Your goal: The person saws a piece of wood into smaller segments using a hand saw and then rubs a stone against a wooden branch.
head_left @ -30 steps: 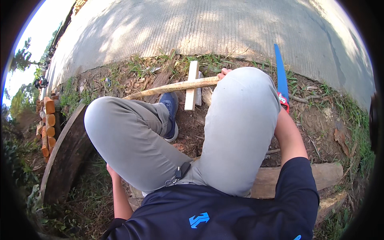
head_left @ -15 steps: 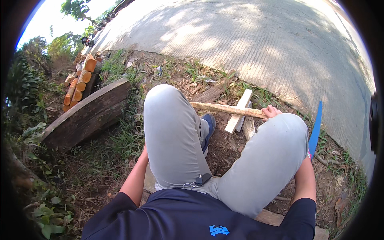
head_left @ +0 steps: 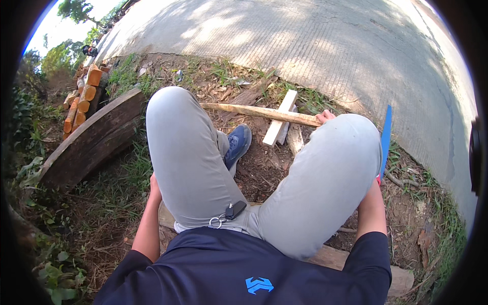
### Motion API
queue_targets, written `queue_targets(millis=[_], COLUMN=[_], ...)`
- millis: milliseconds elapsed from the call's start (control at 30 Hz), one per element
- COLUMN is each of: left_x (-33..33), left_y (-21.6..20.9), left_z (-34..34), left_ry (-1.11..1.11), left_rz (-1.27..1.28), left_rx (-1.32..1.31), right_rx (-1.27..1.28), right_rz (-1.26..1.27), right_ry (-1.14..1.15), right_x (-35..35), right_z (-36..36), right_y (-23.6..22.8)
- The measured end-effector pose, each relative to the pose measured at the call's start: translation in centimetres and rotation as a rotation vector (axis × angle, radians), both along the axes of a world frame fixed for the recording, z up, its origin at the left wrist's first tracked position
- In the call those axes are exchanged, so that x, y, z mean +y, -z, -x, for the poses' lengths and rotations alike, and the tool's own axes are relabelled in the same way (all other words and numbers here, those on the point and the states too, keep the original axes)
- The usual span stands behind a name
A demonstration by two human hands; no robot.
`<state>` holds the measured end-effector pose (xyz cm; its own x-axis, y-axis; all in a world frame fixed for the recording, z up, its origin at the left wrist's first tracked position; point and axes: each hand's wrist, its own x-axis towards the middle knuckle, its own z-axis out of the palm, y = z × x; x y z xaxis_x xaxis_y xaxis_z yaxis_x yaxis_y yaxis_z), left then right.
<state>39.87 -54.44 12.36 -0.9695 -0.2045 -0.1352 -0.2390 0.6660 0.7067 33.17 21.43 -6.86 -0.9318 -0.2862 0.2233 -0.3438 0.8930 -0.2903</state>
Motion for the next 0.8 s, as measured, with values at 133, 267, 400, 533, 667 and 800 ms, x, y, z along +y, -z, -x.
queue_targets(millis=[133, 267, 400, 533, 667, 800], left_x=[-3.1, -0.2, 0.6, 1.4, 2.2, 4.9], left_y=[0.8, 1.9, 1.4, 1.8, 3.3, 5.0], left_z=[2.8, 5.7, 8.0, 10.6, 14.6, 20.5], left_ry=[0.040, -0.027, -0.050, -0.047, -0.023, 0.060], left_rz=[-0.184, -0.028, 0.037, 0.075, 0.093, 0.101], left_rx=[0.080, 0.047, 0.062, 0.072, 0.093, 0.129], right_rx=[0.030, 0.047, 0.076, 0.093, 0.048, -0.105], right_rz=[0.001, -0.015, -0.011, -0.007, 0.007, 0.056], right_ry=[0.002, 0.017, 0.023, 0.024, -0.018, -0.039], right_x=[-1.7, -1.3, -2.0, -2.0, -1.6, -1.2], right_z=[0.1, -0.8, -0.5, -0.4, 0.1, -0.1], right_y=[-1.2, -1.4, -1.8, -1.8, -1.8, -3.9])
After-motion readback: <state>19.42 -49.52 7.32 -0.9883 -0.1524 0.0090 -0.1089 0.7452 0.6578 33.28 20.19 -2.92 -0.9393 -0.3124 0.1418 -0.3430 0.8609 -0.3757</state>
